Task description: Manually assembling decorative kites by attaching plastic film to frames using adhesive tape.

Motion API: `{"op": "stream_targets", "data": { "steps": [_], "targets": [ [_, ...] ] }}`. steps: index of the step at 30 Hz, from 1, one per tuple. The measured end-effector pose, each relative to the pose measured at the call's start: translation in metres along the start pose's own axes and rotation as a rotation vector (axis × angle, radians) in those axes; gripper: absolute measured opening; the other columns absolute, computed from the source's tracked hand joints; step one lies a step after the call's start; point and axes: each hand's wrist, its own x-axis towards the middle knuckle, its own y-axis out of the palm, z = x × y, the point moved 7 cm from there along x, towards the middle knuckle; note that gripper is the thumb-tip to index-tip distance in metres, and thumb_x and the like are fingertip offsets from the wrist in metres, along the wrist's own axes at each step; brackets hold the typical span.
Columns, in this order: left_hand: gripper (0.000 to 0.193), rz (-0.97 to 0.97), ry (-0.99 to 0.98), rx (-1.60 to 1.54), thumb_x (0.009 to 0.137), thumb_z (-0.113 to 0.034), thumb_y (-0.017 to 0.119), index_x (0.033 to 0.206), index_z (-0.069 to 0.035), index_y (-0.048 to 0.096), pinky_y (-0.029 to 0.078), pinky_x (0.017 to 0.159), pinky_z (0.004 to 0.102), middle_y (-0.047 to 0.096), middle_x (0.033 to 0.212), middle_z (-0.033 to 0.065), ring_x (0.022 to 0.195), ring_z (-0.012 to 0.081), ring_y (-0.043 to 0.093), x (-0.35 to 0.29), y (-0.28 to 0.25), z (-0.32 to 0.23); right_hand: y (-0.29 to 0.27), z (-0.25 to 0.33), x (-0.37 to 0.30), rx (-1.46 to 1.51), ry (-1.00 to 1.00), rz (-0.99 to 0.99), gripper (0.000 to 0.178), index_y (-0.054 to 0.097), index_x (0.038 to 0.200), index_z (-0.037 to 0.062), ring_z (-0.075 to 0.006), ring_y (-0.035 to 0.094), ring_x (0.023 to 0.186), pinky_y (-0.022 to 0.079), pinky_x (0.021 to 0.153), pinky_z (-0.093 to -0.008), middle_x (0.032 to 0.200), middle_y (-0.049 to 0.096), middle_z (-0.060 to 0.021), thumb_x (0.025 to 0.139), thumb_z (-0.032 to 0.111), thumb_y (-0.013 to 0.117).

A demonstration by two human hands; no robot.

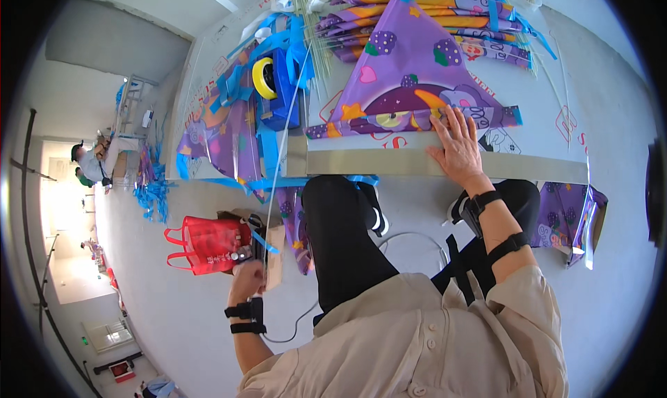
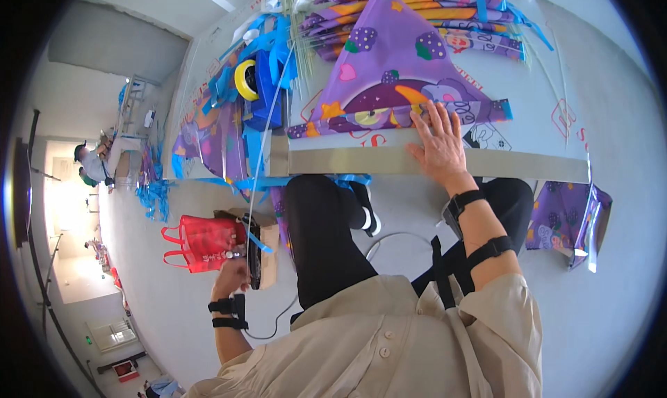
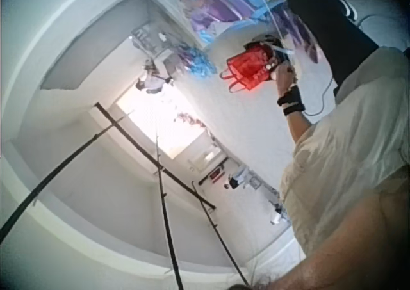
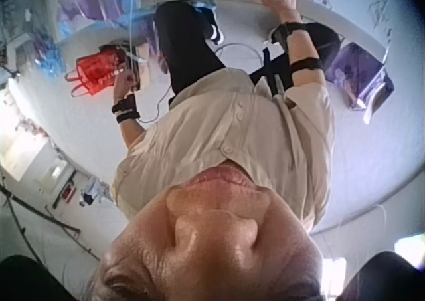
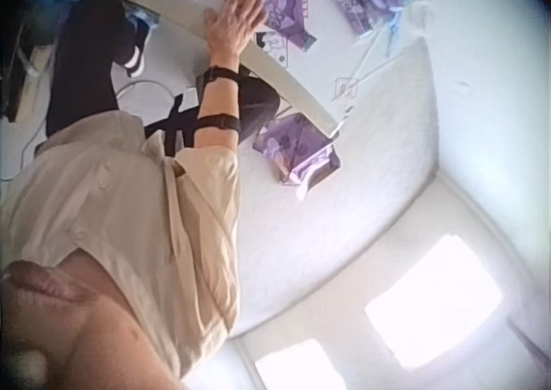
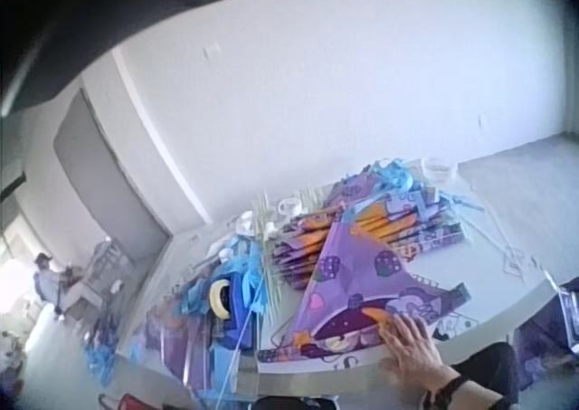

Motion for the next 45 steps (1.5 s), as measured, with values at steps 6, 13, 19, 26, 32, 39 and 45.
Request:
{"op": "stream_targets", "data": {
  "steps": [6, 13, 19, 26, 32, 39, 45],
  "targets": [
    [0.012, -0.275, 0.333, 0.133, 0.078, 0.005, 0.045, 0.067, -0.001, 0.046, 0.041, 0.047, 0.0357, 0.049, 0.057, 0.0141, 0.052, 0.0278, 0.055, -0.012, 0.006, -0.014, 0.001, -0.002, 0.0, -0.015, -0.004, -0.019, 0.062, 0.036, 0.141, 0.0208, -0.0298, 0.016, 0.141, 0.009, 0.114, -0.0471, 0.151, 0.022, -0.0126, 0.087, 0.045, 0.055],
    [0.014, -0.552, 0.713, 0.752, 0.08, 0.002, 0.046, 0.091, -0.004, 0.052, 0.048, 0.061, 0.0484, 0.057, 0.084, 0.0213, 0.074, 0.0404, 0.06, 0.088, -0.012, -0.207, -0.001, 0.001, -0.001, 0.054, -0.047, -0.072, 0.062, 0.043, 0.136, 0.0165, -0.0309, 0.022, 0.138, 0.014, 0.112, -0.0503, 0.145, 0.028, -0.0138, 0.082, 0.038, 0.064],
    [0.011, -0.518, 0.927, 0.902, 0.079, -0.002, 0.052, 0.09, -0.004, 0.053, 0.051, 0.06, 0.0425, 0.057, 0.082, 0.0184, 0.073, 0.0352, 0.062, 0.148, 0.0, -0.291, -0.009, -0.011, -0.005, 0.207, -0.069, -0.222, 0.064, 0.046, 0.124, 0.0057, -0.0316, 0.035, 0.128, 0.019, 0.109, -0.0521, 0.127, 0.044, -0.0134, 0.07, 0.029, 0.072],
    [0.005, -0.513, 0.953, 0.987, 0.08, -0.003, 0.052, 0.085, -0.004, 0.053, 0.052, 0.06, 0.0421, 0.056, 0.08, 0.0163, 0.069, 0.0347, 0.063, 0.175, 0.006, -0.286, -0.018, -0.009, -0.008, 0.372, -0.026, -0.277, 0.074, 0.035, 0.134, 0.0048, -0.0298, 0.046, 0.117, 0.024, 0.108, -0.0502, 0.116, 0.053, -0.0103, 0.07, 0.017, 0.071],
    [0.006, -0.53, 0.939, 0.947, 0.08, -0.003, 0.051, 0.086, -0.005, 0.053, 0.053, 0.062, 0.0414, 0.056, 0.082, 0.0162, 0.073, 0.0335, 0.063, 0.169, 0.004, -0.287, -0.016, -0.006, -0.006, 0.243, -0.056, -0.278, 0.086, 0.028, 0.143, 0.0066, -0.0319, 0.047, 0.112, 0.027, 0.107, -0.0495, 0.117, 0.051, -0.0116, 0.071, 0.022, 0.071],
    [0.005, -0.589, 1.005, 0.922, 0.079, -0.003, 0.052, 0.084, -0.005, 0.054, 0.053, 0.062, 0.0393, 0.056, 0.08, 0.0139, 0.074, 0.0299, 0.063, 0.174, 0.008, -0.289, -0.011, -0.003, -0.004, 0.215, -0.034, -0.249, 0.076, 0.036, 0.139, 0.0116, -0.0333, 0.047, 0.108, 0.031, 0.103, -0.0499, 0.111, 0.051, -0.0108, 0.072, 0.02, 0.071],
    [0.005, -0.62, 0.937, 0.96, 0.079, -0.005, 0.054, 0.083, -0.004, 0.057, 0.054, 0.061, 0.0367, 0.058, 0.078, 0.0141, 0.073, 0.0286, 0.065, 0.184, 0.006, -0.283, -0.012, 0.004, -0.002, 0.175, -0.024, -0.211, 0.062, 0.047, 0.132, 0.009, -0.0348, 0.043, 0.108, 0.034, 0.1, -0.0494, 0.112, 0.047, -0.0126, 0.076, 0.021, 0.069]
  ]
}}
